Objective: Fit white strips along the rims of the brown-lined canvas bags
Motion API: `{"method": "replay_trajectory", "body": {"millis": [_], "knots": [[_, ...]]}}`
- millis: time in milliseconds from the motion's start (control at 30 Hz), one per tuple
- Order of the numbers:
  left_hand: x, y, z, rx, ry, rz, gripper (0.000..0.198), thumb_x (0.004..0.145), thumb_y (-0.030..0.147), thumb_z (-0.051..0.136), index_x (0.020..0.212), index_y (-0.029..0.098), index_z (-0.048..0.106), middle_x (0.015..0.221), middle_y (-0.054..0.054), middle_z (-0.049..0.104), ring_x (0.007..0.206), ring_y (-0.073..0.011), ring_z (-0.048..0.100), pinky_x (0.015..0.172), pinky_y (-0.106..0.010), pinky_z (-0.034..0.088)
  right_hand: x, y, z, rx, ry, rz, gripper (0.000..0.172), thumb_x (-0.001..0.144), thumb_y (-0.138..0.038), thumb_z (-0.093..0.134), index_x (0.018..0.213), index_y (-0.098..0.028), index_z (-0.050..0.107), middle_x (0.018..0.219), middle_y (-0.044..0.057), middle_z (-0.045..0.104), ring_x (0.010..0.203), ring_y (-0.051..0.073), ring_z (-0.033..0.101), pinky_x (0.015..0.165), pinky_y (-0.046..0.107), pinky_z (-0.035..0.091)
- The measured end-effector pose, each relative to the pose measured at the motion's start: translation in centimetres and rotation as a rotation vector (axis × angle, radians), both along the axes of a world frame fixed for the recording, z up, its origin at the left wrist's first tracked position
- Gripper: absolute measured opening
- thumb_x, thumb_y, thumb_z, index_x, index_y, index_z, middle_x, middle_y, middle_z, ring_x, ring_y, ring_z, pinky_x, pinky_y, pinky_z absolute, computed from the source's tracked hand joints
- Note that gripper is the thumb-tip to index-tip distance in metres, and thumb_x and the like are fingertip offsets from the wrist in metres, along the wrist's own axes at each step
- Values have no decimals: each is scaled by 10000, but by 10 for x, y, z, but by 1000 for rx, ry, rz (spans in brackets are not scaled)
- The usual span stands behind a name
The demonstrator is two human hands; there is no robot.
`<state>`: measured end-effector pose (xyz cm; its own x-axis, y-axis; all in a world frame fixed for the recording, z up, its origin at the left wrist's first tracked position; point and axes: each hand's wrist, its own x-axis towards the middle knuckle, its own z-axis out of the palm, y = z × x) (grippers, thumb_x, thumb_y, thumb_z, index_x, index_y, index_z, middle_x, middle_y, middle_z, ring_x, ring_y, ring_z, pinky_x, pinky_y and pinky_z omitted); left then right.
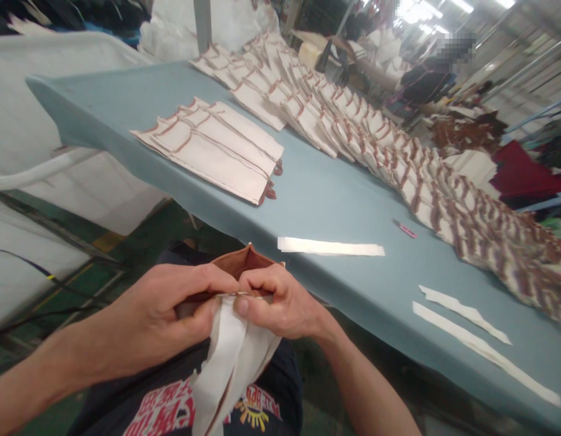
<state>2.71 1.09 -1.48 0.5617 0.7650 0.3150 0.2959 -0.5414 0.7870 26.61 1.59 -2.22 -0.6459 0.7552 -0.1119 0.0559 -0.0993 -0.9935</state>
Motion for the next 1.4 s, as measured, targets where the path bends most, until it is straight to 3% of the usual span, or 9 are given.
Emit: {"method": "replay_trajectory", "body": {"millis": [200, 333, 567, 733, 867, 1000, 1167, 1267, 1400], "knots": [[0, -5, -8, 239, -49, -24, 380, 1008, 38, 600, 1210, 306, 779, 941, 48, 919, 748, -138, 866, 776, -184, 639, 0, -3, 1, -143, 77, 34, 561, 910, -507, 944, 684, -235, 509, 613, -111, 368, 560, 75, 277, 506, 250, 232], [0, -2, -10, 294, -65, -81, 409, 1025, 35, 553, 1269, 321, 715, 833, 41, 859, 646, -174, 803, 662, -259, 610, 0, -5, 2, -234, 127, 62, 568, 888, -537, 974, 706, -229, 534, 616, -112, 388, 553, 73, 303, 508, 238, 263], [-1, 9, -29, 550, -43, -102, 387, 1031, 7, 547, 1304, 258, 657, 720, 33, 757, 534, -175, 676, 553, -292, 493, 0, -10, -9, -251, 138, -7, 796, 943, -969, 720, 732, -223, 540, 636, -86, 412, 543, 72, 303, 491, 239, 244], [0, 16, -42, 664, -97, -124, 276, 1106, 81, 537, 1297, 209, 691, 782, -28, 801, 556, -183, 682, 536, -303, 484, -10, -15, -19, -348, 145, -100, 865, 838, -1062, 731, 736, -221, 555, 632, -76, 475, 521, 66, 325, 473, 234, 276], [4, 18, -42, 644, -111, -134, 250, 1135, 110, 500, 1272, 222, 677, 704, 16, 722, 526, -179, 645, 516, -301, 474, -14, -16, -20, -413, 165, -106, 830, 815, -981, 848, 698, -238, 499, 593, -95, 461, 501, 63, 340, 465, 223, 280], [5, 7, -41, 586, -116, -108, 324, 1054, 67, 565, 1310, 235, 670, 692, 27, 722, 521, -196, 633, 526, -320, 493, -12, -16, -18, -381, 208, -65, 820, 829, -922, 893, 659, -233, 481, 576, -116, 381, 517, 56, 268, 472, 227, 239], [0, -13, -38, 380, -58, -32, 437, 981, 100, 594, 1351, 327, 646, 810, 2, 827, 607, -234, 750, 603, -356, 576, -5, -18, -14, -368, 203, -6, 758, 821, -799, 975, 661, -229, 502, 574, -119, 379, 518, 59, 262, 466, 234, 199], [-4, -16, -30, 320, -3, 9, 365, 980, 131, 606, 1280, 328, 672, 869, 11, 861, 666, -228, 803, 669, -340, 612, -1, -18, -7, -338, 132, 5, 727, 850, -783, 956, 680, -232, 514, 593, -109, 408, 533, 67, 277, 477, 235, 206], [-6, -12, -11, 256, 81, -10, 231, 982, 120, 581, 1111, 288, 674, 815, 39, 837, 620, -178, 776, 624, -286, 550, 2, -18, 3, -215, 46, 6, 675, 918, -709, 933, 687, -232, 515, 618, -95, 417, 563, 77, 309, 506, 244, 233]]}}
